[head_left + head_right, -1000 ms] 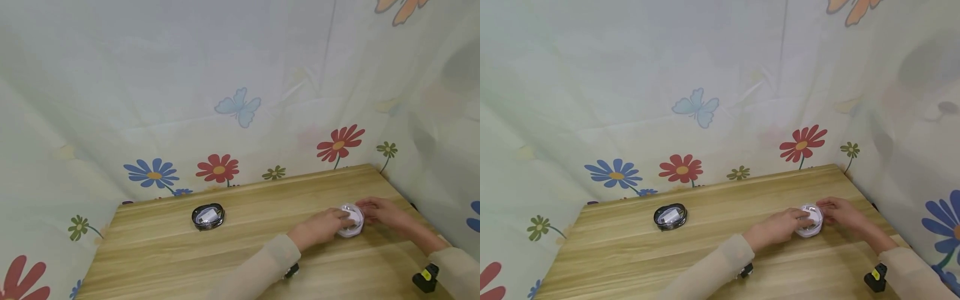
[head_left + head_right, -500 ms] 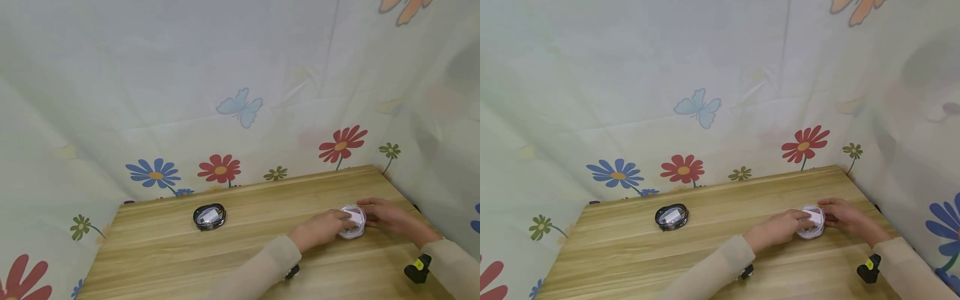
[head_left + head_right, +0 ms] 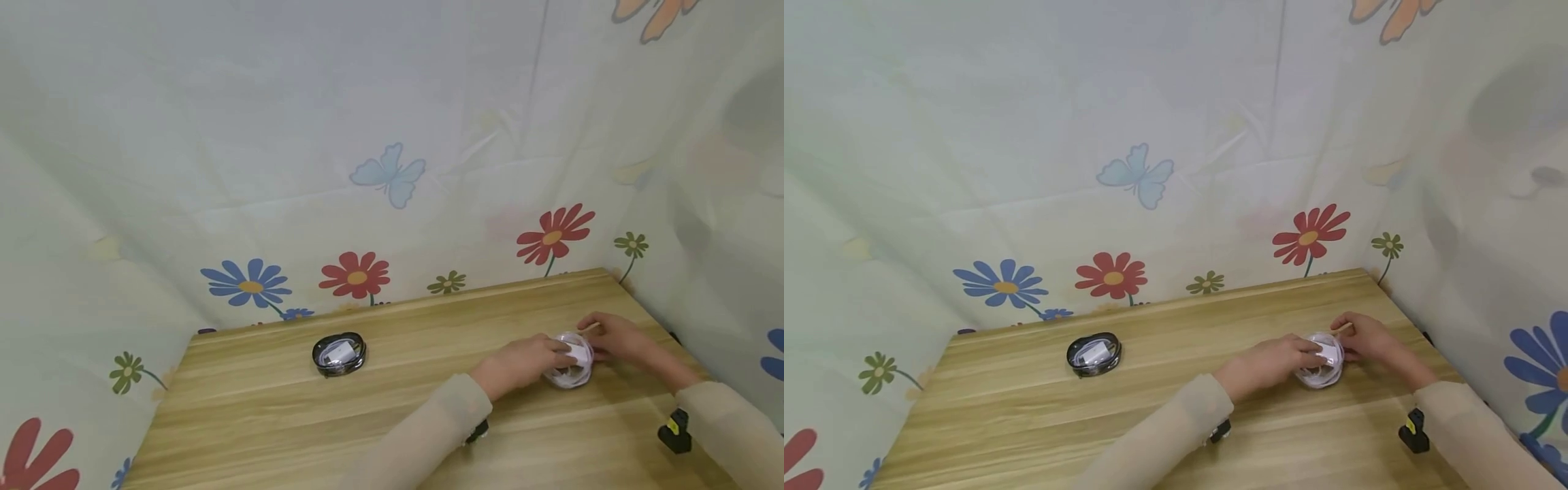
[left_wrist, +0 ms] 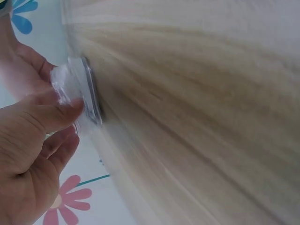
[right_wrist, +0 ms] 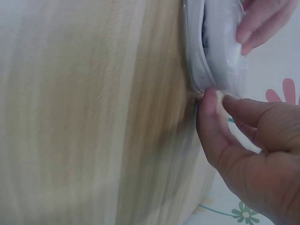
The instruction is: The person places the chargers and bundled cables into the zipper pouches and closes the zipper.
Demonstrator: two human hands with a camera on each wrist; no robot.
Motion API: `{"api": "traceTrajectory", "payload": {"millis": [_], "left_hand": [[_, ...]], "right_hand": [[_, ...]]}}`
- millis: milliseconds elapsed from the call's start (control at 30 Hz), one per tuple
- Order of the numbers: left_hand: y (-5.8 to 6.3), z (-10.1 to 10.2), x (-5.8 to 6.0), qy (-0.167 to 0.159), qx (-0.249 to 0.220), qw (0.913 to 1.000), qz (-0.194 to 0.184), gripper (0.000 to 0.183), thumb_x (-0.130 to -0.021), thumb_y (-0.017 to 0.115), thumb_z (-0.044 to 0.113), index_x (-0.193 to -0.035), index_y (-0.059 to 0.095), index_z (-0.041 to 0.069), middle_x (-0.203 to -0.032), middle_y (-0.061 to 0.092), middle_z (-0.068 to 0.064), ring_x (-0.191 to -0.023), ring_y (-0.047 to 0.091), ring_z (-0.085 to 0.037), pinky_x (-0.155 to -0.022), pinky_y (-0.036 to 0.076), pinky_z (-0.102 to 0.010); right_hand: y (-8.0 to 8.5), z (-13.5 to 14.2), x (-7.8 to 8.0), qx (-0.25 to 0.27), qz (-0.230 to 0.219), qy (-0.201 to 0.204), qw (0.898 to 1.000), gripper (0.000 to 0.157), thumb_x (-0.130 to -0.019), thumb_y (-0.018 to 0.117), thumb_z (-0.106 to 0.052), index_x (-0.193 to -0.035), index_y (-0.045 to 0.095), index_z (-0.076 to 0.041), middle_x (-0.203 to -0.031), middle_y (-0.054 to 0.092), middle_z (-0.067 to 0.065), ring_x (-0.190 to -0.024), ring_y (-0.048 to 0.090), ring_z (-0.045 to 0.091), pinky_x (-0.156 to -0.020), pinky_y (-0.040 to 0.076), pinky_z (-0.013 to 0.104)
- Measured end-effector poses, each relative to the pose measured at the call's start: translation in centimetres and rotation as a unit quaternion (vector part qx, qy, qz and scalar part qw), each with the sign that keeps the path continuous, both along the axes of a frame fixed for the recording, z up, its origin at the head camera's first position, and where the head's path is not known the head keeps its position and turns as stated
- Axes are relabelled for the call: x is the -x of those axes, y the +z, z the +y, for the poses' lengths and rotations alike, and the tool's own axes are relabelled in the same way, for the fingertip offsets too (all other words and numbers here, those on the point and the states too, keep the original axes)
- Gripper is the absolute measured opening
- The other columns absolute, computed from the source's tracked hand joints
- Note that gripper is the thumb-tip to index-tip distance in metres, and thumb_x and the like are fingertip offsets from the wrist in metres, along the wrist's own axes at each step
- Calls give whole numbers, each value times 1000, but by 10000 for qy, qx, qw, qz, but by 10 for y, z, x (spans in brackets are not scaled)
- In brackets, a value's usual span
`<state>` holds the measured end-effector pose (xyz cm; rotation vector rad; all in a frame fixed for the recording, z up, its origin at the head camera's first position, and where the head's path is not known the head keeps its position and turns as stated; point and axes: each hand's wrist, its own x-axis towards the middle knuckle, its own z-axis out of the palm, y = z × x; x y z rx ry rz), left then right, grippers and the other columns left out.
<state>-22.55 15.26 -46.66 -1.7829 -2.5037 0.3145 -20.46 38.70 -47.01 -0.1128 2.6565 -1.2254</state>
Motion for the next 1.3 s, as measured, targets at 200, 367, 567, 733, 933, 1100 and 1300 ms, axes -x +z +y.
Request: {"api": "traceTrajectory", "payload": {"millis": [200, 367, 567, 733, 933, 1100, 1300], "left_hand": [[-4, 2, 0, 306, -42, 9993, 233, 46, -104, 59, 35, -149, 50, 38, -145, 52, 12, -124, 50, -7, -101, 44, -16], [-7, 2, 0, 168, -180, 9963, 826, 46, -98, 58, 56, -139, 62, 33, -129, 56, 10, -114, 50, -7, -102, 39, -18], [-6, -2, 2, 382, -145, 9986, 341, 50, -98, 63, 50, -140, 60, 23, -132, 51, 3, -116, 50, -10, -104, 40, -19], [-2, -5, 3, 554, 194, 9983, 50, 58, -98, 65, 38, -151, 48, 24, -143, 44, 3, -121, 46, -11, -105, 40, -19], [-1, -8, 4, 504, 30, 9982, 334, 45, -104, 57, 33, -148, 53, 19, -138, 50, 1, -115, 51, -11, -103, 43, -20], [0, -9, 1, 677, -171, 9962, 511, 46, -103, 56, 48, -137, 62, 17, -130, 54, 2, -106, 52, -10, -96, 46, -20], [3, -11, -4, 1197, -60, 9901, 726, 60, -95, 53, 67, -132, 64, 21, -126, 55, 6, -107, 51, -10, -90, 50, -23]], "right_hand": [[-7, -4, -10, -840, 676, 156, 9940, 16, -95, 60, 5, -110, 60, 11, -101, 68, 24, -89, 67, 30, -63, 56, 32], [-6, -10, -17, -1043, 1037, 378, 9884, 12, -92, 61, 7, -104, 62, 8, -96, 69, 21, -89, 68, 34, -65, 56, 34], [-1, -16, -22, -1258, 698, 393, 9888, 14, -94, 60, 4, -107, 62, 8, -97, 68, 20, -86, 66, 28, -63, 56, 33], [3, -22, -29, -1489, 821, 527, 9840, 13, -92, 64, 3, -105, 65, 6, -96, 70, 13, -88, 66, 27, -70, 57, 38], [8, -33, -39, -1698, 1042, 465, 9788, 10, -88, 68, 1, -96, 63, 3, -89, 67, 8, -83, 64, 23, -69, 54, 38], [11, -40, -45, -1751, 1021, 391, 9785, 11, -85, 73, -4, -86, 63, 0, -79, 64, 3, -72, 56, 16, -63, 50, 33], [10, -54, -46, -1838, 1045, 402, 9766, 11, -86, 76, -9, -87, 68, -1, -83, 69, 4, -74, 61, 16, -67, 54, 37]]}}
